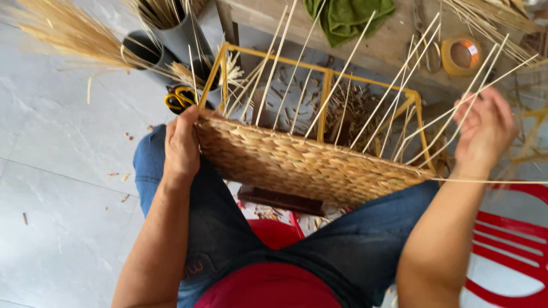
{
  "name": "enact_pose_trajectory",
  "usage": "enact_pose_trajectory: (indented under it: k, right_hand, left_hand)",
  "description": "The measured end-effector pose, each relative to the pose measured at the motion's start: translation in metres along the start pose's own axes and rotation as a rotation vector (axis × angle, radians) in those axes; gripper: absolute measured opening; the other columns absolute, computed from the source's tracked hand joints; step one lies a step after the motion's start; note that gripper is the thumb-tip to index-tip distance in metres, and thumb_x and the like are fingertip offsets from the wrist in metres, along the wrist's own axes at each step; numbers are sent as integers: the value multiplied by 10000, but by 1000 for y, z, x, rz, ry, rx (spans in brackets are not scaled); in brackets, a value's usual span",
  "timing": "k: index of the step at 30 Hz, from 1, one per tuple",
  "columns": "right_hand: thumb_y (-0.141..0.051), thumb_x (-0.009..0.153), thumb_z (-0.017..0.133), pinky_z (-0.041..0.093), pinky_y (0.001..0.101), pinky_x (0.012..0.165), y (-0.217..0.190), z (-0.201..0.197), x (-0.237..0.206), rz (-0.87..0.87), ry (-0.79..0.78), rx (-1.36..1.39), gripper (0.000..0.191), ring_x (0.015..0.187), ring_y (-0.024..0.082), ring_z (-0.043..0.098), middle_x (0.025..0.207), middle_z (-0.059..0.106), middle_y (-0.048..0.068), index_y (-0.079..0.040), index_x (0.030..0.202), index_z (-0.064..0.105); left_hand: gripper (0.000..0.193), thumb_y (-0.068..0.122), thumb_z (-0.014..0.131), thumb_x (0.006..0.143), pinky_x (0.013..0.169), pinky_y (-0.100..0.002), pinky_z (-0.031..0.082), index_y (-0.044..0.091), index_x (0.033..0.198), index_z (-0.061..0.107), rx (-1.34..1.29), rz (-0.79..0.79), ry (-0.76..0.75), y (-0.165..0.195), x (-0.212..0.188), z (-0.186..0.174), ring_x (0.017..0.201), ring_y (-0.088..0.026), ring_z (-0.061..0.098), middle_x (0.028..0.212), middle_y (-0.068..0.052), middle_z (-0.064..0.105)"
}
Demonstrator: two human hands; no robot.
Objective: The person sits on a chair with a yellow metal frame across their lap and weaves long dried palm or water-hyacinth strips around the frame's uprights, tightening each strip by hand to build up a woven panel. They use scissors to trim a strip, continue weaving, then lift the woven piece and set it onto a finished woven basket on the workbench.
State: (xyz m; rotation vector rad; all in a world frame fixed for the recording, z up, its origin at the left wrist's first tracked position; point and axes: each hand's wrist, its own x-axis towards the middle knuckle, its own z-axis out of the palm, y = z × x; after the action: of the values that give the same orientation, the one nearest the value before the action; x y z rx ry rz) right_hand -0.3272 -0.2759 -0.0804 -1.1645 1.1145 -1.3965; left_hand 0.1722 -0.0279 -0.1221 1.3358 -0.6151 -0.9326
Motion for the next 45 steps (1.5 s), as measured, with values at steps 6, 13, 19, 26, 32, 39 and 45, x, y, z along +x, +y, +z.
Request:
enact_pose_trajectory:
  k: [6, 13, 19, 26, 32, 39, 45]
  right_hand:
    - [-454, 1056, 581, 559, 424, 1069, 20, -15, -169, -37, 191, 297, 624, 1220, 284, 664, 1334, 658, 210, 37, 1440, 556]
    - [-377, 1079, 556, 463, 417, 1120, 6, 28, -205, 131, -56, 102, 538, 1329, 261, 575, 1454, 570, 119, -20, 1478, 496]
    - [-255, 1114, 661, 522, 392, 1096, -10, 67, -165, -1, -186, 215, 401, 1216, 210, 648, 1381, 643, 132, 29, 1394, 623]
    - [-337, 987, 689, 614, 363, 944, -26, 85, -142, 197, -66, 211, 400, 1078, 189, 715, 1187, 729, 77, -22, 1233, 679]
    - [-296, 993, 731, 608, 353, 939, -13, 88, -139, 99, 1, 99, 382, 1036, 194, 708, 1172, 732, 98, -7, 1240, 700]
    - [-207, 1055, 708, 551, 346, 1019, -15, 59, -151, -155, -15, 230, 302, 1109, 189, 676, 1226, 712, 87, 11, 1263, 688]
    - [-287, 1029, 656, 456, 357, 1148, -23, 42, -178, -185, -80, 338, 411, 1280, 169, 610, 1325, 685, 31, -74, 1374, 584]
  left_hand:
    - [441, 347, 484, 1132, 867, -243, 503, -24, 1089, 719, -116, 169, -75, 4, -21, 11, 897, -90, 624, 985, -27, 717]
    - [520, 469, 456, 1129, 873, -225, 494, 15, 1129, 710, 7, 290, -155, 29, -29, 9, 924, -66, 602, 991, 13, 685]
    - [611, 576, 523, 1066, 851, -279, 545, -8, 1094, 699, -208, 201, -109, 49, -18, 27, 900, -112, 618, 1001, -44, 700]
    - [607, 581, 490, 1011, 885, -277, 595, 23, 1106, 708, -88, 93, -157, 77, 10, 55, 955, -109, 712, 1018, -45, 756]
    - [510, 472, 549, 1037, 846, -286, 562, 3, 1114, 735, -210, 171, -84, 67, 12, 62, 894, -118, 662, 994, -43, 751]
    - [378, 387, 576, 1164, 819, -253, 455, 50, 1023, 673, -267, 353, -108, 64, 2, 54, 865, -78, 518, 902, 23, 613]
    - [314, 354, 564, 1111, 728, -253, 388, 81, 991, 662, -295, 379, 10, 65, -36, 49, 804, -70, 461, 871, 36, 551]
